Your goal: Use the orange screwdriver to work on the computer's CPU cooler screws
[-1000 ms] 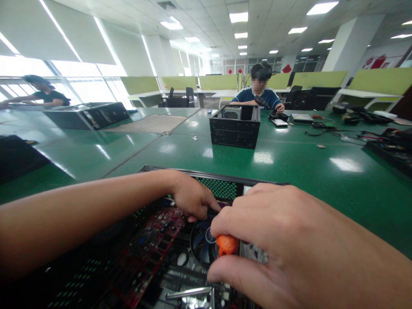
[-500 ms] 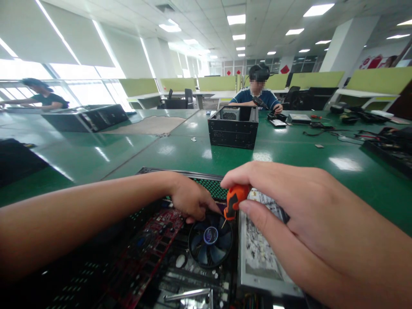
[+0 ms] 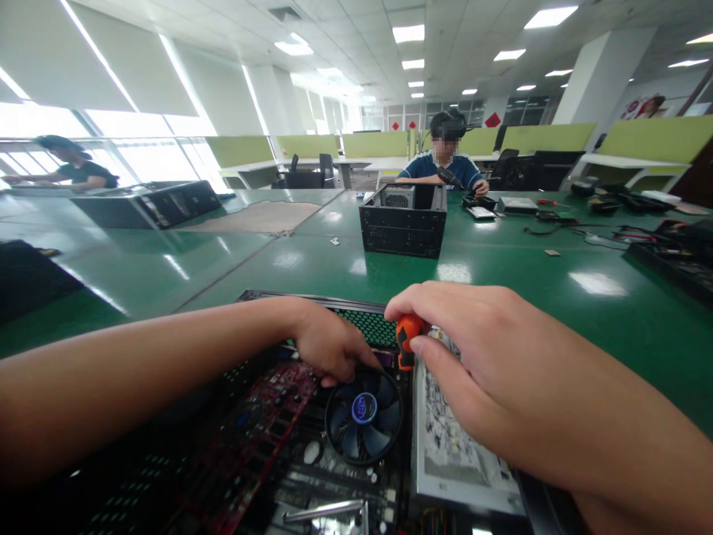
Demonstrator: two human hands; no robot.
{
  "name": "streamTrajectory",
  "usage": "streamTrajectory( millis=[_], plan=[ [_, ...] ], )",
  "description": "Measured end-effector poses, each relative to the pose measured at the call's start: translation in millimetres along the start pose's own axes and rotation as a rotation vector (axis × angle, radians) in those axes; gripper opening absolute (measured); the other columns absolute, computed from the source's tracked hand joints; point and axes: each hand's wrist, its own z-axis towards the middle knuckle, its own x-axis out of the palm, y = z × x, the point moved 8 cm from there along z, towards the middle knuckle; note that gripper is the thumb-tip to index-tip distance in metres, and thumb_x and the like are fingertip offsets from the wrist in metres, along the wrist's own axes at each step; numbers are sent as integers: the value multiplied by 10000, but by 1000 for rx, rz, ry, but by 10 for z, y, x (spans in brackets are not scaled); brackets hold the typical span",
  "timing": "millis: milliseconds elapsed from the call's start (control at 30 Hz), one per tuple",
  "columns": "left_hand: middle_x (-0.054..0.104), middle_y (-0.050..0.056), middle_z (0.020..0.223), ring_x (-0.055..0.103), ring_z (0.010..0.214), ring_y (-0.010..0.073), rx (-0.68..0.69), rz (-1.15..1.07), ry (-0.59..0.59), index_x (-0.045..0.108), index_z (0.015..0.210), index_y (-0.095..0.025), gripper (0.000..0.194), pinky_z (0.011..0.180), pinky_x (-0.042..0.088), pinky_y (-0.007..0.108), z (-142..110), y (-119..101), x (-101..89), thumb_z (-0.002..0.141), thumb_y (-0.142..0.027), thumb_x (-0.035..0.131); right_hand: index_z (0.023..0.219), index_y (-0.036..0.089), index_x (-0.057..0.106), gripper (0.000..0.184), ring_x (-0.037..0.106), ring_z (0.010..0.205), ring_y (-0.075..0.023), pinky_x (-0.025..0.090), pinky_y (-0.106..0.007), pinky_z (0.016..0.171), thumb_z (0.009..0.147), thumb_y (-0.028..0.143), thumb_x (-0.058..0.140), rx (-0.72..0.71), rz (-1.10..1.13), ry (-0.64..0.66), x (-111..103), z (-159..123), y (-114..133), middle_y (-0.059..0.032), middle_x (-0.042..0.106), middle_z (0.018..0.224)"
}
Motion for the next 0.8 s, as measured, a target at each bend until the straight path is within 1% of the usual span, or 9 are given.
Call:
streamTrajectory(
  millis=[133, 200, 333, 433, 533, 633, 800],
  plan=[
    [804, -17, 789, 731, 821, 294, 0, -2, 11, 729, 1850, -151, 967, 724, 567, 364, -3, -21, 11, 884, -189, 761, 1331, 280, 875, 284, 992, 944, -227, 751, -354, 783, 1253, 209, 612, 11, -1, 9, 5, 6, -34, 0, 1013, 1184],
    [813, -16, 794, 735, 814, 292, -5, -3, 3, 724, 1854, -151, 979, 729, 572, 364, -8, -19, 10, 877, -191, 763, 1322, 281, 880, 286, 993, 943, -244, 752, -364, 781, 1248, 207, 614, 19, 4, 15, 22, 21, -44, -15, 1015, 1179],
    [828, -14, 784, 747, 808, 298, -3, 4, -17, 794, 1792, -207, 938, 757, 588, 373, -12, -12, 1, 854, -203, 776, 1326, 279, 913, 309, 996, 932, -281, 762, -402, 763, 1236, 217, 624, 27, 16, 12, 45, 39, -56, -47, 1022, 1181],
    [836, -13, 797, 757, 829, 301, 2, 19, -11, 785, 1805, -223, 933, 769, 591, 372, -6, -11, 3, 872, -216, 769, 1319, 284, 910, 294, 991, 928, -250, 756, -383, 763, 1234, 222, 635, 27, 27, 3, 38, 44, -55, -9, 1019, 1172],
    [827, -16, 806, 753, 839, 295, -7, 31, 3, 727, 1857, -192, 967, 765, 585, 363, -4, -12, 7, 891, -215, 756, 1299, 297, 893, 280, 977, 908, -216, 732, -353, 753, 1230, 207, 637, 26, 35, -1, 22, 43, -35, 26, 1008, 1151],
    [815, -18, 799, 750, 847, 295, -13, 23, 6, 698, 1875, -160, 990, 755, 580, 357, -10, -21, 9, 888, -210, 759, 1307, 289, 891, 286, 980, 922, -227, 739, -359, 772, 1232, 199, 630, 30, 48, 7, 26, 40, -19, 8, 1009, 1160],
    [833, -20, 802, 769, 843, 297, -6, 11, -7, 759, 1823, -213, 952, 764, 594, 361, -4, -17, 3, 871, -219, 764, 1288, 298, 907, 302, 976, 917, -271, 759, -406, 788, 1217, 197, 631, 53, 73, 30, 74, 43, -35, -27, 1010, 1154]
  ],
)
